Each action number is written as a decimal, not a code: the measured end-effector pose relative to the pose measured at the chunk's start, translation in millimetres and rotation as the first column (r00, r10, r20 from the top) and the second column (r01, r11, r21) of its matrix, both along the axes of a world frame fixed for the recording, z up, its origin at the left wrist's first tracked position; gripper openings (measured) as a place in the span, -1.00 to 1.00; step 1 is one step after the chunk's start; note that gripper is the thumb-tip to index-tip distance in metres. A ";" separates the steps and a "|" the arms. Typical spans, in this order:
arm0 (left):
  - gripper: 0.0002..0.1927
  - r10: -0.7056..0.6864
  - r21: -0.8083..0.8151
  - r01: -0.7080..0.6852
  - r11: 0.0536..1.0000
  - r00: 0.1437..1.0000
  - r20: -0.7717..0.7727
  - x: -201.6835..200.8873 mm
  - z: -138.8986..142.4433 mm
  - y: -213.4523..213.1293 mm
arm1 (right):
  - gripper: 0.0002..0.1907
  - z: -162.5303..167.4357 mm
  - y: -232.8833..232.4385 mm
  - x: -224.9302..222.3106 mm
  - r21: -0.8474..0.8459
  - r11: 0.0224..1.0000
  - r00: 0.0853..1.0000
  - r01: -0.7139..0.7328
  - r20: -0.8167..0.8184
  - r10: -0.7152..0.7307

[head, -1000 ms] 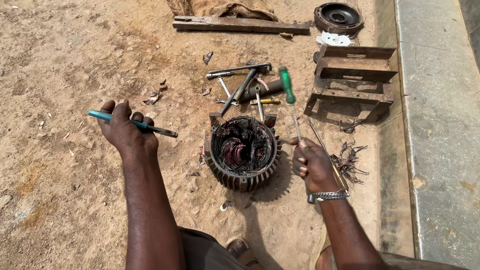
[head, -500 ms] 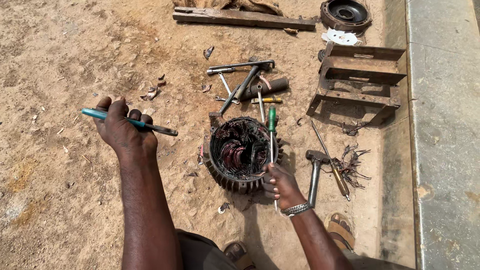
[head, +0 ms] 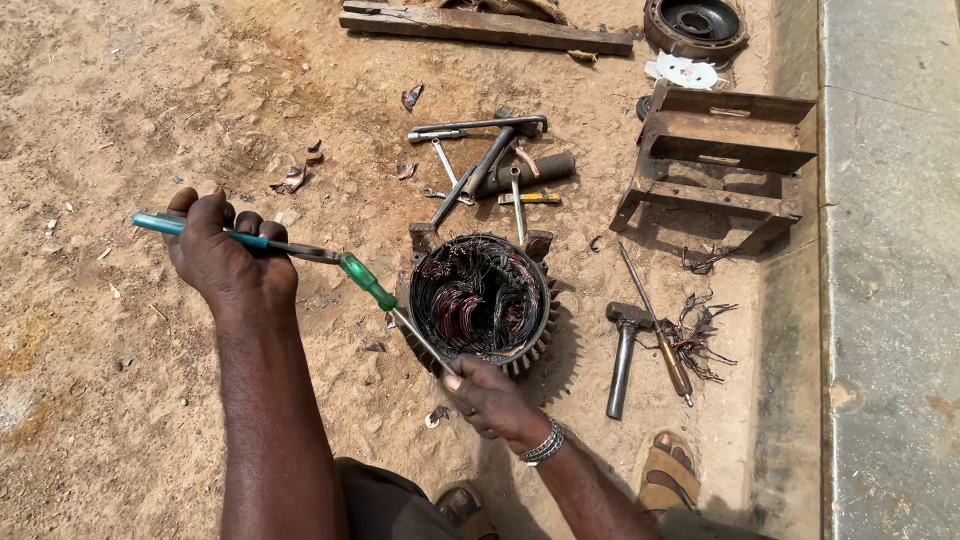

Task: The person crouches on bare dirt beside concrete steps and dismantles a burned electric motor stator, using a screwdriver and pliers to pry and pull the old copper windings out of the housing. Extracted wire bundles are set aside on the ground as the person works around the stator.

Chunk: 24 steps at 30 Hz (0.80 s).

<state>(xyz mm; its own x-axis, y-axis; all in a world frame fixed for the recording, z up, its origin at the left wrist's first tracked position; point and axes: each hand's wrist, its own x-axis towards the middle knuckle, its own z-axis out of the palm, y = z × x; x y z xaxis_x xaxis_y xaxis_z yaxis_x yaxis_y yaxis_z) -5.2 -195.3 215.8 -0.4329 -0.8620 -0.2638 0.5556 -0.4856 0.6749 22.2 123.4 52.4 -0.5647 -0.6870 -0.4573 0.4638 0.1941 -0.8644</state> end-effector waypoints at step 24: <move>-0.68 0.093 0.025 -0.093 0.995 0.996 -0.001 18.3 -0.7 -29.8 | -0.71 115.9 190.2 -102.6 -0.570 0.223 0.291 0.791 0.029 -0.956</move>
<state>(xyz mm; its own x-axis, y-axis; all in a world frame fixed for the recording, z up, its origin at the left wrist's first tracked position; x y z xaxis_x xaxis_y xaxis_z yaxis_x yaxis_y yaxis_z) 13.1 -225.0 215.1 -0.3514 -0.8919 -0.2847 0.6007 -0.4481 0.6621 -80.4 313.7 168.3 -0.9538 0.3005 -0.0003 -0.1773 -0.5638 -0.8067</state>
